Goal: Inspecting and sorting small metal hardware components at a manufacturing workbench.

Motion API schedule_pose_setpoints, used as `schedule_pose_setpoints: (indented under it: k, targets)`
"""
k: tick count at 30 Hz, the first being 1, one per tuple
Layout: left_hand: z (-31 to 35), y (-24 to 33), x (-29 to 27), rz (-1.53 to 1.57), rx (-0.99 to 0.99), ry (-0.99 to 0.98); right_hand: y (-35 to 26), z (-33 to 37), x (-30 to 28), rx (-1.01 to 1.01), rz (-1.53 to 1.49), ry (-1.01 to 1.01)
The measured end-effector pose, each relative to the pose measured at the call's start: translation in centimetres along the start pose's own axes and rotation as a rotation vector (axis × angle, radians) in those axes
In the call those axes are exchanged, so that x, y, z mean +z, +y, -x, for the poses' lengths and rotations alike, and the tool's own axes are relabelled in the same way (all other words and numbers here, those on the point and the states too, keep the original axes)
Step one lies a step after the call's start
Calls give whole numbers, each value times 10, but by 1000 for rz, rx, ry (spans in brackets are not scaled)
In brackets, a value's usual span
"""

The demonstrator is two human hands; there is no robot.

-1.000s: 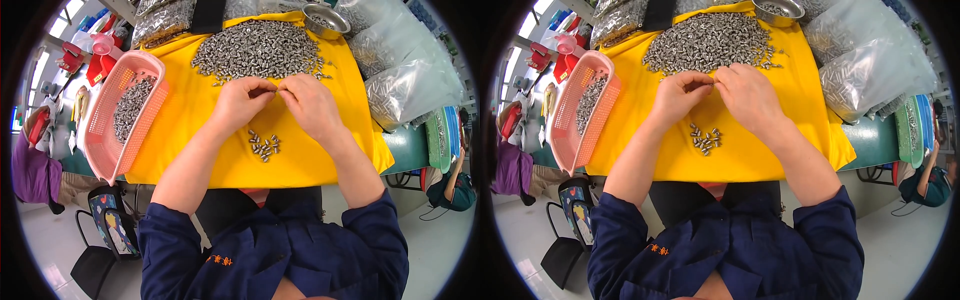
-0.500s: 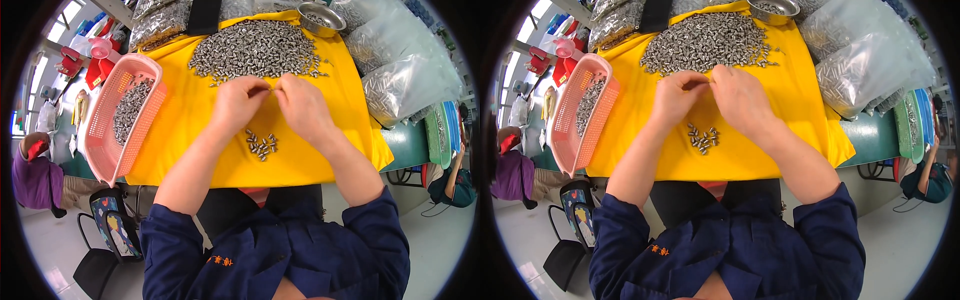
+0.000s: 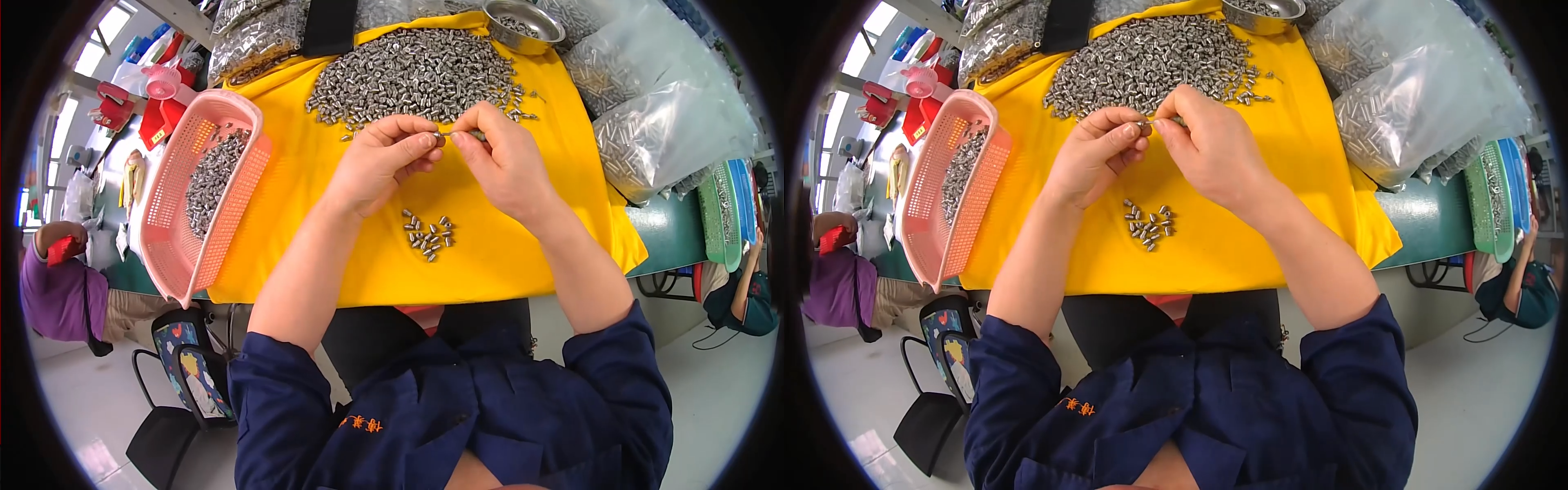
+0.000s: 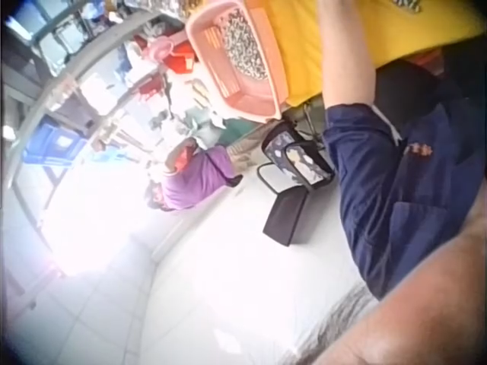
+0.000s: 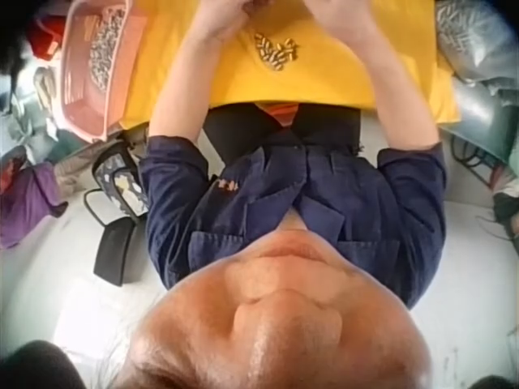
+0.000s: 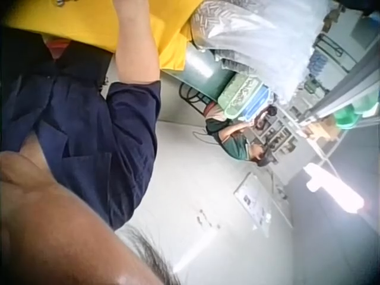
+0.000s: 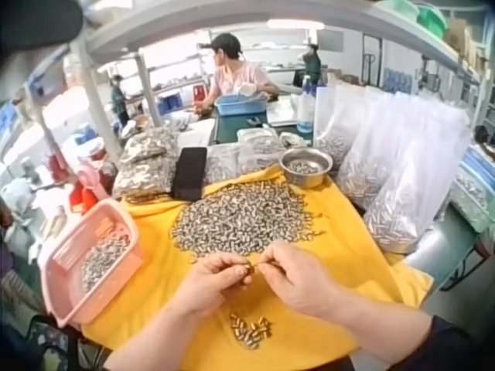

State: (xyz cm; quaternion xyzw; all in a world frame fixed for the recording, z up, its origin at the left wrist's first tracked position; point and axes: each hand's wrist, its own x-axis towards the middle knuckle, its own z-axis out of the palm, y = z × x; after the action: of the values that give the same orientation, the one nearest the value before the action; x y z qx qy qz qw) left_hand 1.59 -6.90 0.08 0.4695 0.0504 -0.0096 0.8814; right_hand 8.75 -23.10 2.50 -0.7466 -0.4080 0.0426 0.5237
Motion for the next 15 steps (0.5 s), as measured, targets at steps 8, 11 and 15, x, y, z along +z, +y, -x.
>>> schedule_pose_setpoints:
  k: [8,11,15]
  targets:
    - [1,-3,1,-4,13,1,-3,3,-1,-14,-9,-24]
    - [1,-3,0,-18,23,-1,-4,3,0,-30,54,-39]
    - [-4,-2,2,-200,75,35,-2,2,3,-119,209,17]
